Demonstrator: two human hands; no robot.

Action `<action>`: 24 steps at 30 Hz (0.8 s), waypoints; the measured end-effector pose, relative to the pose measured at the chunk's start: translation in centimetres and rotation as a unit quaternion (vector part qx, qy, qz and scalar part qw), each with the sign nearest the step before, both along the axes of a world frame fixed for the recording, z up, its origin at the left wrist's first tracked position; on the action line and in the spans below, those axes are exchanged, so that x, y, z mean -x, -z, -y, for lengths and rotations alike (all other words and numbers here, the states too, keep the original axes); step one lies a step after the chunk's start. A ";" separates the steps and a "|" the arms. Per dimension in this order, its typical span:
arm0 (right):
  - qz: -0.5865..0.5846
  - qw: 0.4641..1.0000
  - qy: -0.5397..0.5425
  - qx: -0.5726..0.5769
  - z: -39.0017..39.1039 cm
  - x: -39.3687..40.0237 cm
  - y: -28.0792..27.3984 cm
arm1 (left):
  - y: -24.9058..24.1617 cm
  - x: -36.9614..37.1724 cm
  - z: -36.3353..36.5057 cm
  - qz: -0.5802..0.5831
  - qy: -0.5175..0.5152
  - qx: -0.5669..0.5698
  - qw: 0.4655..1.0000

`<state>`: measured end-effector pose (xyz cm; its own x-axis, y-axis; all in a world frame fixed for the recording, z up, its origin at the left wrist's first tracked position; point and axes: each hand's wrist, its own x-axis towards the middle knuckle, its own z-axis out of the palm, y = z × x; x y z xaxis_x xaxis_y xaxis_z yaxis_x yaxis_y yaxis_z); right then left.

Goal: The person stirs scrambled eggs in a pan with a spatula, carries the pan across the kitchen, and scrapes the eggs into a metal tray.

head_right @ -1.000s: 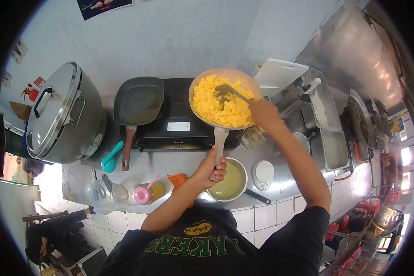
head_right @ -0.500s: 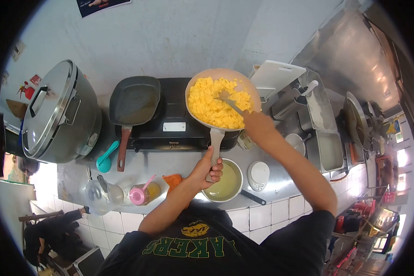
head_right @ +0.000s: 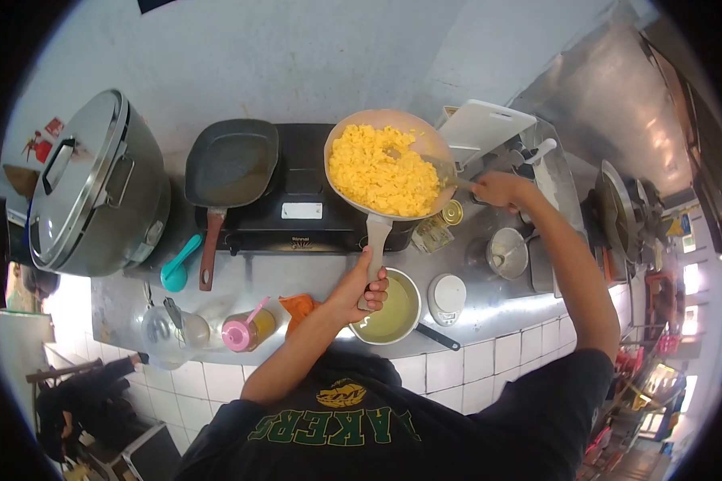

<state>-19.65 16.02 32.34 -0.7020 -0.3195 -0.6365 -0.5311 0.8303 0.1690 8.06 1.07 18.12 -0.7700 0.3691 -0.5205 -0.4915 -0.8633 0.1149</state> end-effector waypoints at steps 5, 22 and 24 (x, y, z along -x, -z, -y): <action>0.209 0.937 0.223 0.170 -1.3 -1.3 1.6 | 0.0 0.4 0.3 -0.003 0.030 -0.008 1.000; -0.229 0.945 -0.141 0.187 -0.8 -12.5 2.0 | 0.0 0.3 0.1 0.005 0.021 0.001 1.000; -0.237 0.942 -0.154 0.184 -1.7 -14.8 0.9 | 0.0 0.3 0.1 0.002 0.019 -0.006 1.000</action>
